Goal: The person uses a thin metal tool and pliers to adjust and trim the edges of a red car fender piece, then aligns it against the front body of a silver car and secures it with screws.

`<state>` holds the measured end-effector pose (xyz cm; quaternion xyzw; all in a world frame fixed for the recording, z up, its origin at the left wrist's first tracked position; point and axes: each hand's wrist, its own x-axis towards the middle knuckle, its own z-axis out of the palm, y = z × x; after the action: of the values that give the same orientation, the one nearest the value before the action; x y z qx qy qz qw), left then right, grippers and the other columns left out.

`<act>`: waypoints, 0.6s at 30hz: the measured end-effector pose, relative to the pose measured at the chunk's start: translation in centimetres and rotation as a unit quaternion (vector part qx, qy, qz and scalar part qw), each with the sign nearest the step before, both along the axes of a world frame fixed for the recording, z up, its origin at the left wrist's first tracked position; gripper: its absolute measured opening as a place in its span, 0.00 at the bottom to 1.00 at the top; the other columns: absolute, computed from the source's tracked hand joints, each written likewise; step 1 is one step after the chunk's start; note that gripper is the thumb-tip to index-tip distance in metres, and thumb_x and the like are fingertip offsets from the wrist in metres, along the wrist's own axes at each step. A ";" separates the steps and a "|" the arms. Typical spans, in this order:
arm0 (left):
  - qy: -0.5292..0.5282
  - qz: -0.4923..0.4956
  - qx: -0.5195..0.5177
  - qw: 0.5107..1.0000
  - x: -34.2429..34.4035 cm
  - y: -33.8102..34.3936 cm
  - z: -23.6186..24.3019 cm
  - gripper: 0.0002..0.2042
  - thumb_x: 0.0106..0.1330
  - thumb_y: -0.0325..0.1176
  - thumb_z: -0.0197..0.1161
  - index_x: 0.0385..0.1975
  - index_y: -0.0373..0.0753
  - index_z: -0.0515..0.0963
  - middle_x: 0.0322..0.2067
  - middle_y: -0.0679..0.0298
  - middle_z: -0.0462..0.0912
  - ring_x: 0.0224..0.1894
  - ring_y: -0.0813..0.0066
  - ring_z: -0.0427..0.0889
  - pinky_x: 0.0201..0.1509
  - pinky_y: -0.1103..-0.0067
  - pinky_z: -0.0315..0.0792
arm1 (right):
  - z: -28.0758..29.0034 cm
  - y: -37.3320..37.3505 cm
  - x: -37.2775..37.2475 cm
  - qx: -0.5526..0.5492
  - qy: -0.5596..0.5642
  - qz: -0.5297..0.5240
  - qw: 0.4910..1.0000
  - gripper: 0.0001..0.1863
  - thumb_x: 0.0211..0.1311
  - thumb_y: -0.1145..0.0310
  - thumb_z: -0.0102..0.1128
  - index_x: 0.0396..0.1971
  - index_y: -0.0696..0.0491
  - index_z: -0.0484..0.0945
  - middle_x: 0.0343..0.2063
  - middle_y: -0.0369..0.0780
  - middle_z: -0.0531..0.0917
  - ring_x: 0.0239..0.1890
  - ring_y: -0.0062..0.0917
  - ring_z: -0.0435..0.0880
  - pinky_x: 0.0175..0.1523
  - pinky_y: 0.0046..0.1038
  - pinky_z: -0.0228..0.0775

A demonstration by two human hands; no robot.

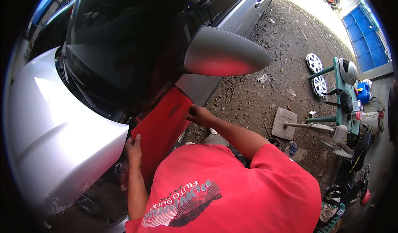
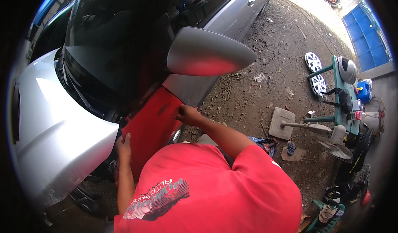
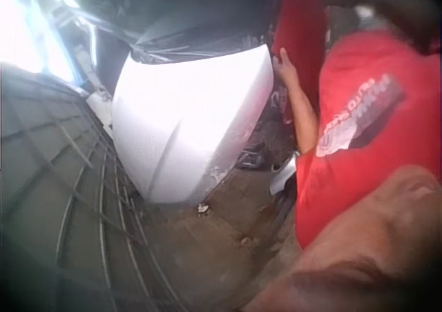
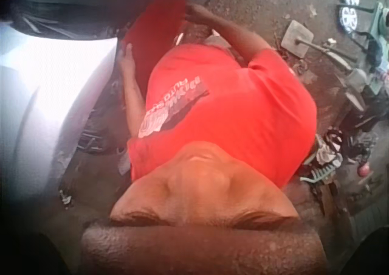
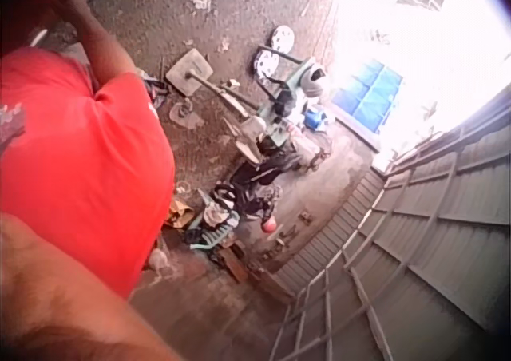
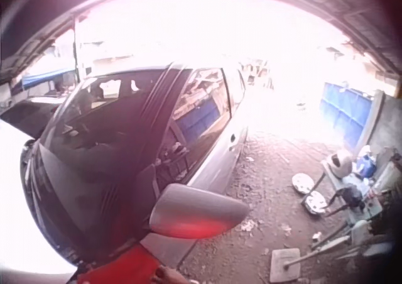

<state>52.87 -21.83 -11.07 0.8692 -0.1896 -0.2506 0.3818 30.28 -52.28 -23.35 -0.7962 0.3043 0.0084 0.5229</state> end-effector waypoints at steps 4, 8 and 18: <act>-0.001 0.036 -0.077 0.996 1.5 1.1 -2.1 0.12 0.81 0.39 0.65 0.43 0.35 0.84 0.38 0.65 0.89 0.40 0.79 0.82 0.48 0.76 0.76 | -1.6 1.7 2.4 -0.050 -0.056 -0.029 0.997 0.26 0.65 0.49 0.74 0.44 0.60 0.79 0.45 0.54 0.87 0.53 0.53 0.86 0.58 0.48 0.78; 0.110 0.063 -0.116 0.985 0.3 0.3 -0.8 0.12 0.82 0.39 0.64 0.48 0.35 0.85 0.42 0.64 0.89 0.43 0.76 0.84 0.53 0.76 0.78 | 0.0 1.2 1.3 -0.038 -0.034 -0.017 0.999 0.29 0.64 0.51 0.74 0.47 0.62 0.76 0.49 0.56 0.84 0.57 0.54 0.84 0.61 0.49 0.76; -0.239 -0.018 0.160 0.958 -1.0 -0.9 1.0 0.20 0.76 0.42 0.69 0.56 0.30 0.81 0.48 0.51 0.89 0.48 0.54 0.87 0.60 0.64 0.78 | 0.1 1.0 1.2 -0.018 -0.064 -0.020 0.998 0.35 0.62 0.56 0.74 0.56 0.65 0.66 0.57 0.61 0.76 0.63 0.61 0.78 0.66 0.52 0.75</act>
<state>51.87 -22.78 -10.10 0.9499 -0.2483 -0.0693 0.1770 31.51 -51.33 -23.22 -0.7982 0.2865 -0.0585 0.5266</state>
